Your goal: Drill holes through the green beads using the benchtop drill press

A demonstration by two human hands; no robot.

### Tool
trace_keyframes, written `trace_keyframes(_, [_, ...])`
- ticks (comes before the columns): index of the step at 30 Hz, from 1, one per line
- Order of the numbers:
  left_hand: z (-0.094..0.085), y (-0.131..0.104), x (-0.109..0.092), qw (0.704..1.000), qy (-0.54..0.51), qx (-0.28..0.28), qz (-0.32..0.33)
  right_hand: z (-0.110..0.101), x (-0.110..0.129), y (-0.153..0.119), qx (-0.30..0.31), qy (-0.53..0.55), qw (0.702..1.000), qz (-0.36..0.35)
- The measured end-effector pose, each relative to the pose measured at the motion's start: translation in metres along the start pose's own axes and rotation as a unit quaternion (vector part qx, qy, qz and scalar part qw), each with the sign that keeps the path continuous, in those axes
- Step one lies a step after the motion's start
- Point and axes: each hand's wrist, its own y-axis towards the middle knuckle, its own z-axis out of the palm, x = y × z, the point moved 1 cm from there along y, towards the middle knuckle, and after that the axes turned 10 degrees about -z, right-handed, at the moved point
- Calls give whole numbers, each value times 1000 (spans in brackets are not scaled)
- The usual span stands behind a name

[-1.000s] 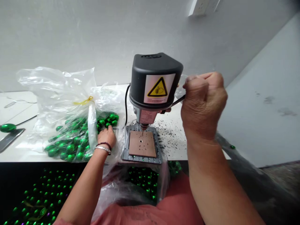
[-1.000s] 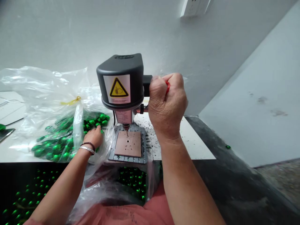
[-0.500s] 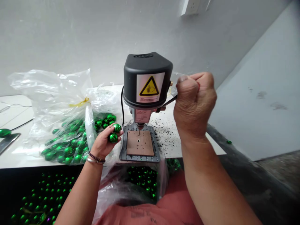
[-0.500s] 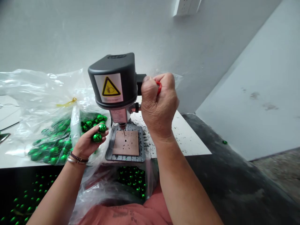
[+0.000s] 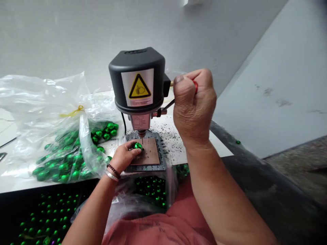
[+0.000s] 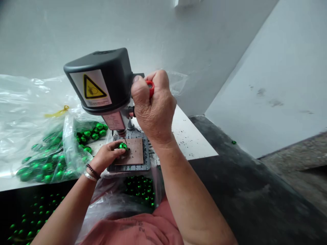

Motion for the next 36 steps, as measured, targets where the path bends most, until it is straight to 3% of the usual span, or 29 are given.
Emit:
trace_keyframes(8, [8,4,-7,989,135,-42,48,-3,3,-3,14,40,999,9])
trace_keyframes(14, [12,4,-15,970,225,-62,72,-6,4,-4,10,9,1000,-4])
trace_keyframes(23, [13,6,-11,979,178,-60,79,-28,5,-35,49,-83,991,-95])
trace_keyframes(27, [14,5,-12,971,197,-50,129,-34,2,-50,69,-108,980,-152])
trace_keyframes(36, [16,4,-10,970,203,-64,121,-30,-7,-74,36,-119,982,-143])
